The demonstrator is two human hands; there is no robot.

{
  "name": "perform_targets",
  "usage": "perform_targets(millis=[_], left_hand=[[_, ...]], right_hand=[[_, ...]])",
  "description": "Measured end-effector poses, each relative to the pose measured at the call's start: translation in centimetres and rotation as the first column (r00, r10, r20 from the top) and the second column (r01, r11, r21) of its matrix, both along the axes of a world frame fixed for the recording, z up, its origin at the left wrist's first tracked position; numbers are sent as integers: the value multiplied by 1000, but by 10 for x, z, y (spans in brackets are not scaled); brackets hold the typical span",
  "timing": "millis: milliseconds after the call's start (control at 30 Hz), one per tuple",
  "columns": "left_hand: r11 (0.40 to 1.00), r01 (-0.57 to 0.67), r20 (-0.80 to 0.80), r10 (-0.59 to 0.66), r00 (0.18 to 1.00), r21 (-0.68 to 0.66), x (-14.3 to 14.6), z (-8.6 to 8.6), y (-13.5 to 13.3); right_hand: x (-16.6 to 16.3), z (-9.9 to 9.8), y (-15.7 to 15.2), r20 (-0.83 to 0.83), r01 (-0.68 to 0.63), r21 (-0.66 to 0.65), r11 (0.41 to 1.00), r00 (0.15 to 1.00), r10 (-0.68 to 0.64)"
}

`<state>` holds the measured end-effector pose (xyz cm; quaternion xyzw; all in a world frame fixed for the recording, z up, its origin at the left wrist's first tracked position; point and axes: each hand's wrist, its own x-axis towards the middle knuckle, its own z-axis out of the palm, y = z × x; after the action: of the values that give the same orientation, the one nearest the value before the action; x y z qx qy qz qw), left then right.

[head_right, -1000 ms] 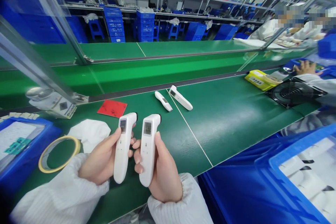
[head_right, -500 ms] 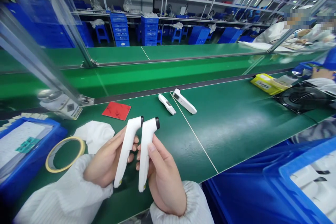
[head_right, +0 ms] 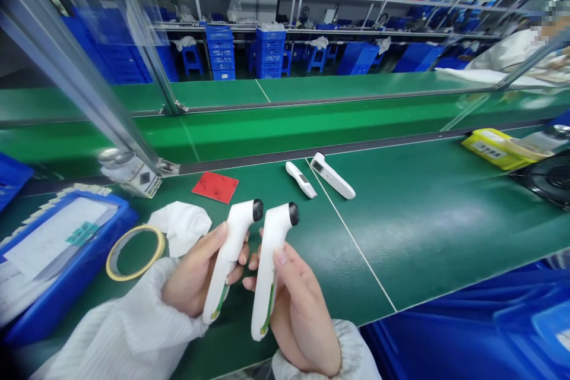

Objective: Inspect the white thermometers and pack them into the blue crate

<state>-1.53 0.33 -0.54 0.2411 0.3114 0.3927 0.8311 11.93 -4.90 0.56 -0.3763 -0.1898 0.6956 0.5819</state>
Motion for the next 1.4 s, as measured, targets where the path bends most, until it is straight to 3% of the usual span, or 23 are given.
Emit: perform_targets(millis=[167, 300, 533, 833, 1033, 1167, 1267, 1400], left_hand=[[996, 28, -17, -30, 999, -90, -1, 0, 2], [992, 35, 60, -28, 998, -119, 1, 0, 2], [982, 93, 216, -56, 975, -166, 2, 3, 6], [979, 87, 214, -47, 976, -183, 1, 5, 5], [973, 5, 84, 15, 996, -232, 3, 5, 3], [986, -107, -72, 99, 992, -130, 5, 5, 2], [984, -145, -116, 133, 984, -103, 4, 4, 1], [999, -43, -141, 41, 989, -16, 2, 2, -1]], right_hand=[[2, 2, -2, 111, 165, 11, 986, 980, -165], [6, 5, -1, 84, 68, 17, 998, 994, -69], [4, 8, 1, -66, 16, -15, 1000, 998, -17], [2, 10, 1, -54, 19, 11, 1000, 998, -18], [2, 11, 1, -24, 40, -21, 999, 999, -40], [4, 6, -5, 52, 41, -11, 999, 998, -41], [3, 1, -9, 240, 67, 64, 996, 967, -81], [0, 1, -10, 409, 61, 216, 975, 901, -147]])
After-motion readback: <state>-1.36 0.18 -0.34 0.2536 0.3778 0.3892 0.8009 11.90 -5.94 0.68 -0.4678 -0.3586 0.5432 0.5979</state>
